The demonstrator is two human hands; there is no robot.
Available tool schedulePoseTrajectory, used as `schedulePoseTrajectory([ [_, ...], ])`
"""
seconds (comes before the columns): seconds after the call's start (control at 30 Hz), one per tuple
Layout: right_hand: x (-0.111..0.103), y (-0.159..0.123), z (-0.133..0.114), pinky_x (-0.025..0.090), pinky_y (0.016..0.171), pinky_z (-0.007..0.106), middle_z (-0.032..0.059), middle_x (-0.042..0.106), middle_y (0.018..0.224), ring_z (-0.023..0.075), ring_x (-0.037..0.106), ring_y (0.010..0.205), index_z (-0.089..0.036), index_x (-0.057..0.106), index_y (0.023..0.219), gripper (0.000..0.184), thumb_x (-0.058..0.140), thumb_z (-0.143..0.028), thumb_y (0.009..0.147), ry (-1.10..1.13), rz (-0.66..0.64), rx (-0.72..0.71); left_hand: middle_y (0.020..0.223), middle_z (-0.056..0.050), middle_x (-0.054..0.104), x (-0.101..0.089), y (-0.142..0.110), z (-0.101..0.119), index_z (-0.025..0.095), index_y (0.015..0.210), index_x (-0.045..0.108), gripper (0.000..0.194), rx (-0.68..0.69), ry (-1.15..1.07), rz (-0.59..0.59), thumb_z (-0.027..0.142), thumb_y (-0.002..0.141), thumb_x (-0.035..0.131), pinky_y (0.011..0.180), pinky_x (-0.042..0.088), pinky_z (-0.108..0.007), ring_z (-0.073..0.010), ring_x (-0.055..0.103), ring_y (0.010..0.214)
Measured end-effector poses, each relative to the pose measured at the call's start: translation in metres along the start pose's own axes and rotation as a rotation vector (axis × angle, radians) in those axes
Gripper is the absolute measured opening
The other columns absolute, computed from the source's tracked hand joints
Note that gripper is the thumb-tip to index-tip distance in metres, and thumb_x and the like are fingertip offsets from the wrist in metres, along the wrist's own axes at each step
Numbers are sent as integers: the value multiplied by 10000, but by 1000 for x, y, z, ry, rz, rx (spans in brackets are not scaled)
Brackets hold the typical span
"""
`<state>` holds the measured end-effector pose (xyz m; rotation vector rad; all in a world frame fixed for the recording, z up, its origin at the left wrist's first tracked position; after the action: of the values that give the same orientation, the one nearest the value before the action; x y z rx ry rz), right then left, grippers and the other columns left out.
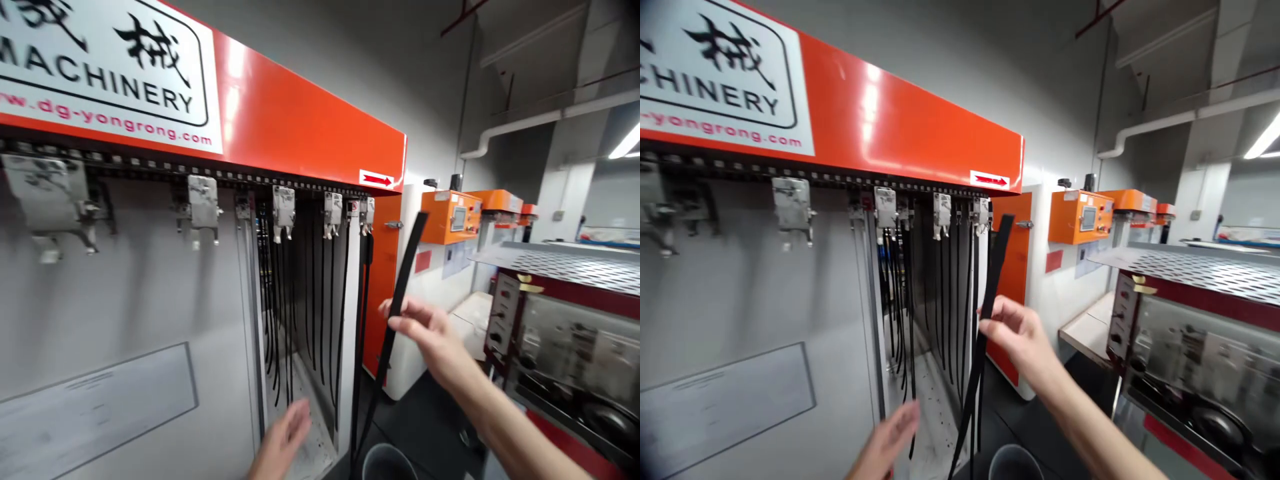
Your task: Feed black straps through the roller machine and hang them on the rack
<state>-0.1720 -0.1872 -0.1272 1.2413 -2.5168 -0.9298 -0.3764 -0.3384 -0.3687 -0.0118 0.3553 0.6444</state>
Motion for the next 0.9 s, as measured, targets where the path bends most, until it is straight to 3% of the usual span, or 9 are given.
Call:
schedulePoseTrajectory([
  [0.07,24,1,28,424,766,271,16,635,881,161,555,826,-189,605,764,158,691,-318,796,33,-71,23,1369,-30,591,-32,13,88,312,1255,561,401,231,2,165,497,912,467,1129,417,-397,-210,537,1282],
  [0.13,41,4,52,400,762,272,6,599,860,153,525,802,-187,575,743,151,667,-288,806,42,-128,18,1348,-4,605,-57,19,182,328,1234,573,352,477,66,347,454,921,474,1152,378,-376,-182,527,1286],
  [0.2,52,10,71,382,764,276,-1,563,834,154,504,803,-187,559,737,136,644,-262,812,42,-175,10,1378,-48,583,-68,30,263,268,1277,546,385,638,30,400,406,922,486,1145,375,-350,-171,527,1287],
  [0.27,59,19,85,369,763,278,-5,540,816,157,489,807,-189,545,728,132,631,-249,809,42,-213,9,1414,-130,542,-73,53,320,174,1297,511,471,652,-77,395,383,878,565,1129,380,-355,-191,520,1297],
  [0.33,63,29,94,360,767,280,-8,524,802,160,483,813,-192,533,718,137,623,-246,806,52,-248,8,1274,-174,634,-75,80,355,119,1141,602,422,583,-113,359,416,842,611,1044,451,-398,-232,609,1171],
  [0.43,68,43,102,355,773,279,-11,510,788,162,482,818,-195,521,709,146,609,-251,811,87,-283,4,843,-128,728,-79,112,382,104,799,658,285,485,-110,318,382,848,614,859,531,-397,-199,692,813],
  [0.53,72,57,107,354,761,277,-15,498,760,158,475,797,-194,517,696,157,614,-257,802,118,-326,-2,636,-65,681,-83,121,391,116,683,625,267,463,-126,299,286,882,575,762,544,-359,-146,656,624],
  [0.9,79,109,105,332,715,272,-14,514,717,135,457,736,-179,540,687,156,628,-262,785,200,-373,-8,651,-70,717,-84,121,391,105,745,654,285,440,-78,273,292,915,522,739,543,-353,-146,672,580],
])
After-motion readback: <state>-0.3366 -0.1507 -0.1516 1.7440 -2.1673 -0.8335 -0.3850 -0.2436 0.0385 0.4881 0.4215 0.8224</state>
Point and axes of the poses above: each hand's wrist, its own y-axis towards the middle knuckle, its own x-axis out of the palm, z = x × y, the point moved 5 cm from there along y, towards the middle knuckle
